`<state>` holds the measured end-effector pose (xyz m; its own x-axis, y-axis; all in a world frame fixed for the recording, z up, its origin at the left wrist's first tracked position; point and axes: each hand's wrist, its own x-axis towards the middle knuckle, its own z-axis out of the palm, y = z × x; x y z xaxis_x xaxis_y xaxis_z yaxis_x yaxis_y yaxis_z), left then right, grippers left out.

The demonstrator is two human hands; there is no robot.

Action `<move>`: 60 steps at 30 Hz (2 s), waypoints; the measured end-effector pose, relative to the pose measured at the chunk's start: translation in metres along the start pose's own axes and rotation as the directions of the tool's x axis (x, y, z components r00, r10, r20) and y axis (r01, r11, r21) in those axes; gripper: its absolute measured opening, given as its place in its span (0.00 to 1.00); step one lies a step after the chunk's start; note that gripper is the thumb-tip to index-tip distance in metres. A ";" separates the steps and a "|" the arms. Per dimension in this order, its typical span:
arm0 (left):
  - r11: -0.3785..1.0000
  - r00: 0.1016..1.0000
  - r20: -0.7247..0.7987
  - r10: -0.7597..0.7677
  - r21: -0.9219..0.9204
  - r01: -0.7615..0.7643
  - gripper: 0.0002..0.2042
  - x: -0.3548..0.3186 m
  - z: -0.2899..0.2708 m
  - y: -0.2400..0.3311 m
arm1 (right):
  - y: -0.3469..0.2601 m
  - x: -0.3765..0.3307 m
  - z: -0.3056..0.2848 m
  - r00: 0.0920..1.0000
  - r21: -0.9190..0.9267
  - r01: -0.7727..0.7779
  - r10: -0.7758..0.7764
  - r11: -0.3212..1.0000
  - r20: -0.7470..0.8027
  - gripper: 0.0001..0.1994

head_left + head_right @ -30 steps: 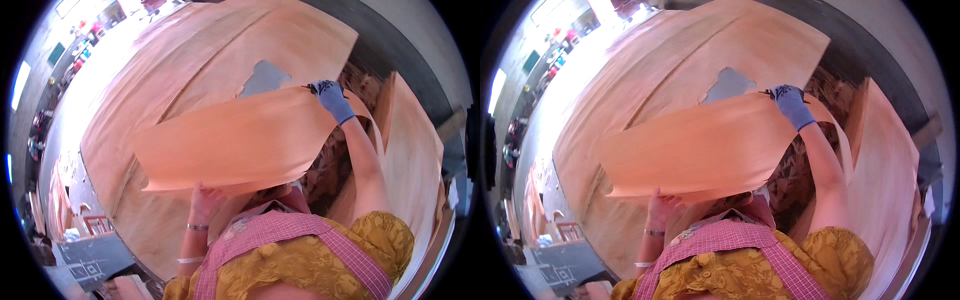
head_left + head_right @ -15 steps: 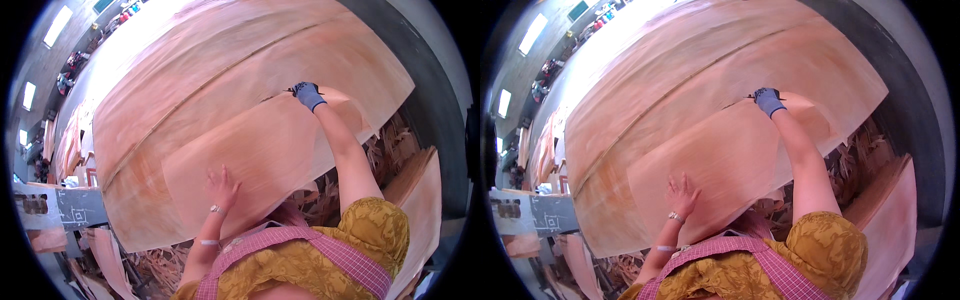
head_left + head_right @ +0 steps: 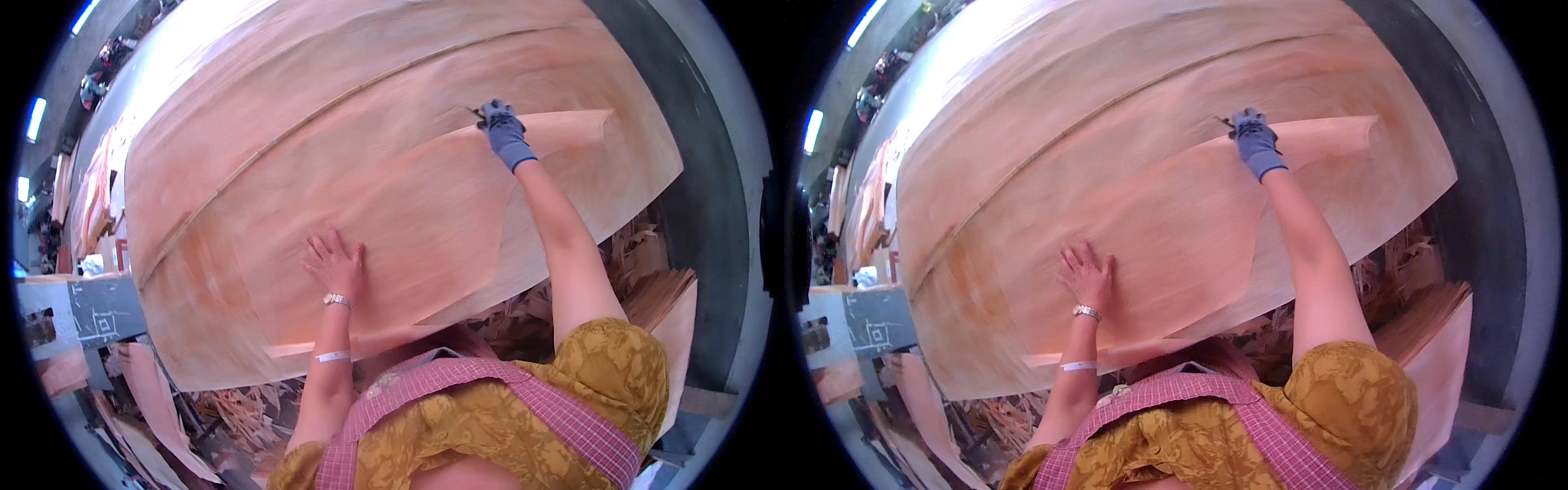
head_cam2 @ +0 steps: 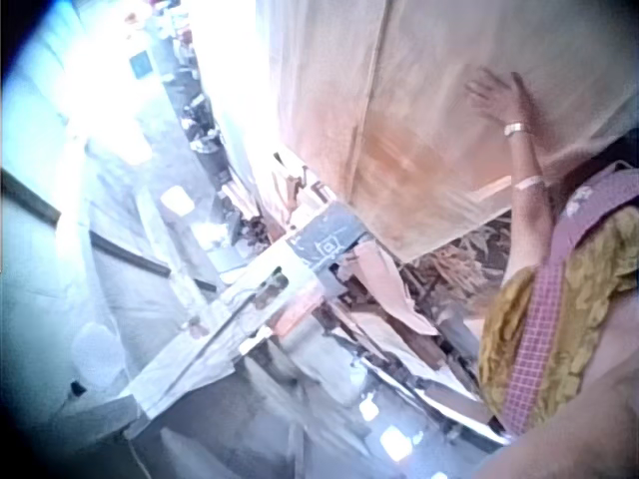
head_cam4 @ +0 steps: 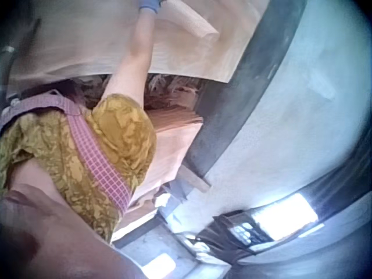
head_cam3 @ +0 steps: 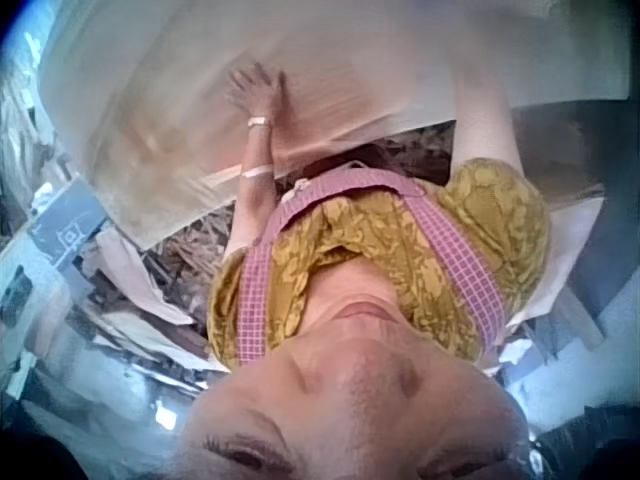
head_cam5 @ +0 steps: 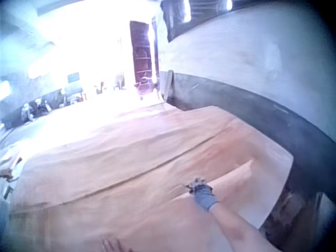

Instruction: The person trims, tapes, and layers thin wood veneer sheets by hand.

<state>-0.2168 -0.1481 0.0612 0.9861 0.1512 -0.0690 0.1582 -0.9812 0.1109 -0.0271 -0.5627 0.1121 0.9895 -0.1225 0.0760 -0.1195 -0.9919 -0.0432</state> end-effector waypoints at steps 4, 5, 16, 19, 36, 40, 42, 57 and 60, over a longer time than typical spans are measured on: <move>0.993 0.995 -0.098 -0.021 -0.116 0.009 0.38 0.007 0.006 -0.036 | -0.017 -0.040 0.006 0.979 0.250 0.025 0.027 0.968 -0.202 0.21; 0.989 0.989 -0.144 -0.024 -0.149 0.002 0.38 0.007 0.007 -0.049 | -0.028 -0.053 0.009 0.985 0.322 0.016 0.041 0.947 -0.169 0.20; 0.990 0.988 -0.114 -0.106 -0.108 0.093 0.32 0.016 -0.004 -0.115 | -0.327 -0.175 0.014 0.660 0.251 0.584 -0.632 0.772 0.406 0.18; 0.970 0.981 -0.067 -0.181 -0.177 0.167 0.30 0.019 -0.022 -0.112 | -0.377 -0.178 0.019 0.650 0.246 0.611 -0.654 0.753 0.388 0.14; 0.975 0.956 -0.224 -0.191 -0.157 0.158 0.27 0.034 -0.006 -0.150 | -0.362 -0.227 0.026 0.582 0.157 0.657 -0.628 0.738 0.517 0.13; 0.978 0.963 -0.215 -0.165 -0.161 0.132 0.28 0.042 0.000 -0.156 | -0.272 -0.255 0.019 0.549 0.161 0.671 -0.631 0.724 0.547 0.12; 0.972 0.964 -0.187 -0.191 -0.175 0.158 0.28 0.050 0.005 -0.161 | -0.251 -0.255 0.005 0.524 0.134 0.685 -0.611 0.716 0.593 0.13; 0.984 0.996 0.016 -0.085 -0.157 0.086 0.50 0.018 0.004 -0.017 | -0.029 -0.182 0.005 0.176 0.216 0.942 -0.927 0.256 0.332 0.12; 0.979 0.987 0.074 -0.140 -0.140 0.150 0.52 0.018 0.004 -0.013 | -0.002 -0.124 0.002 0.046 0.183 0.968 -0.838 0.172 0.543 0.11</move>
<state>-0.2010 -0.1327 0.0541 0.9476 0.2780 -0.1573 0.3095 -0.9209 0.2371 -0.1493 -0.5453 0.1006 0.1900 0.8443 -0.5011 0.9519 -0.2834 -0.1165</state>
